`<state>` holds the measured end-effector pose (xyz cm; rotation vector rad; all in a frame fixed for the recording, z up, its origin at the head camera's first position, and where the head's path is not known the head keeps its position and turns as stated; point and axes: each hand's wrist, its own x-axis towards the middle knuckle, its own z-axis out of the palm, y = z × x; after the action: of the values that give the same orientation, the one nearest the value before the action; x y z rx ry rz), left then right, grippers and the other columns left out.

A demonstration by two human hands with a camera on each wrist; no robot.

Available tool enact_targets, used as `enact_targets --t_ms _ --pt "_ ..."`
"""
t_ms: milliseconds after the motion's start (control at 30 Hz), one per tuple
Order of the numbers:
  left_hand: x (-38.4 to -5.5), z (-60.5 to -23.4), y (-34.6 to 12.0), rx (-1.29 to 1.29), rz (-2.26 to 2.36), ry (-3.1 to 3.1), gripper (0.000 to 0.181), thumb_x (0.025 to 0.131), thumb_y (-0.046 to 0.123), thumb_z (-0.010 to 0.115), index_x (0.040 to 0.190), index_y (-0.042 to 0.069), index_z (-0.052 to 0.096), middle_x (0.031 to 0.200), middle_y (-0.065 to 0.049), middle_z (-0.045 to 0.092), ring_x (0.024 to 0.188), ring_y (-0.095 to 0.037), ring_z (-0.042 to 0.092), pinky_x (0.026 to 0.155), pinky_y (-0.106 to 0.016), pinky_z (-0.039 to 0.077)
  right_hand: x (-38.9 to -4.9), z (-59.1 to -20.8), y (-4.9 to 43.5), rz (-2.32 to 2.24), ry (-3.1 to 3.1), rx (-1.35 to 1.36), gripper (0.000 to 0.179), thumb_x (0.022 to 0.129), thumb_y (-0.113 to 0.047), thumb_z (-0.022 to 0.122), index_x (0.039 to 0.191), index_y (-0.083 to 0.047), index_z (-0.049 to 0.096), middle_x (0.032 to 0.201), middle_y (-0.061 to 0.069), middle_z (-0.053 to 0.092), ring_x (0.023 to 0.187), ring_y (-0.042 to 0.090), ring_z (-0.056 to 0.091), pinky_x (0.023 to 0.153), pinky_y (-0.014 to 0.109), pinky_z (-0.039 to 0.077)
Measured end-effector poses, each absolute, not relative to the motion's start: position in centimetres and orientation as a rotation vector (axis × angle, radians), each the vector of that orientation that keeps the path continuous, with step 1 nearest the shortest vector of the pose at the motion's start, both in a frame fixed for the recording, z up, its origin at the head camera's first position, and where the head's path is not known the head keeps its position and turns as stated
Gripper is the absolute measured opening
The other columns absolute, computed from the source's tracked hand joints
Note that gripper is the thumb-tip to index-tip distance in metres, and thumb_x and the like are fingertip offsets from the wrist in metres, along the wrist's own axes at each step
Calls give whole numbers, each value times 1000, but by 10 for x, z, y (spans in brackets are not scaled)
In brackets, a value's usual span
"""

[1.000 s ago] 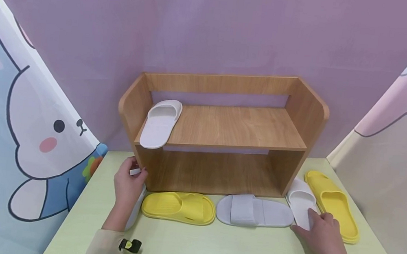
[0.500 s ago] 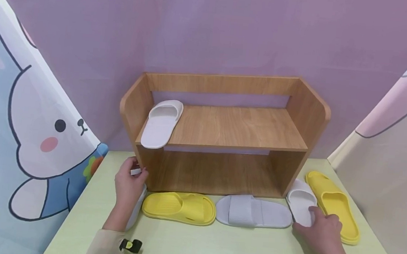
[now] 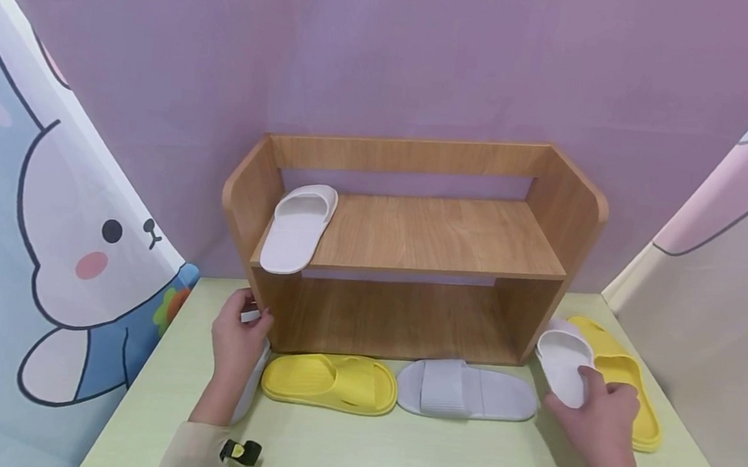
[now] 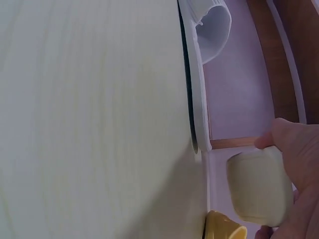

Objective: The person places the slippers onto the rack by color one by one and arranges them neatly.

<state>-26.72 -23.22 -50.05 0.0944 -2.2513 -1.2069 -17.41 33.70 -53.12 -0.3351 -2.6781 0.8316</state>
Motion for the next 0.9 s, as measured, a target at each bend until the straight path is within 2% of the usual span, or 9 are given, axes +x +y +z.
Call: enact_targets --t_ms 133,633,900 --pt "-268 -500 -233 96 -1203 -2253 35 99 3 79 132 10 68 131 -9 73 118 -31 72 90 -50 67 -175 -528 335 830 -2590 -340 77 82 -26 91 140 12 58 115 38 39 111 50 36 73 49 35" --pt "-265 -499 -232 82 -1187 -2254 36 98 2 81 131 9 68 127 -11 73 115 -33 74 88 -49 67 -179 -505 338 894 -2379 -407 75 77 -20 92 141 8 64 124 38 40 120 50 38 77 53 37" --pt "-266 -499 -233 72 -1176 -2249 35 98 2 81 130 8 68 126 -11 73 114 -32 74 87 -48 68 -178 -483 339 931 -2343 -419 77 80 -18 90 147 6 60 131 38 36 123 47 36 81 51 38"
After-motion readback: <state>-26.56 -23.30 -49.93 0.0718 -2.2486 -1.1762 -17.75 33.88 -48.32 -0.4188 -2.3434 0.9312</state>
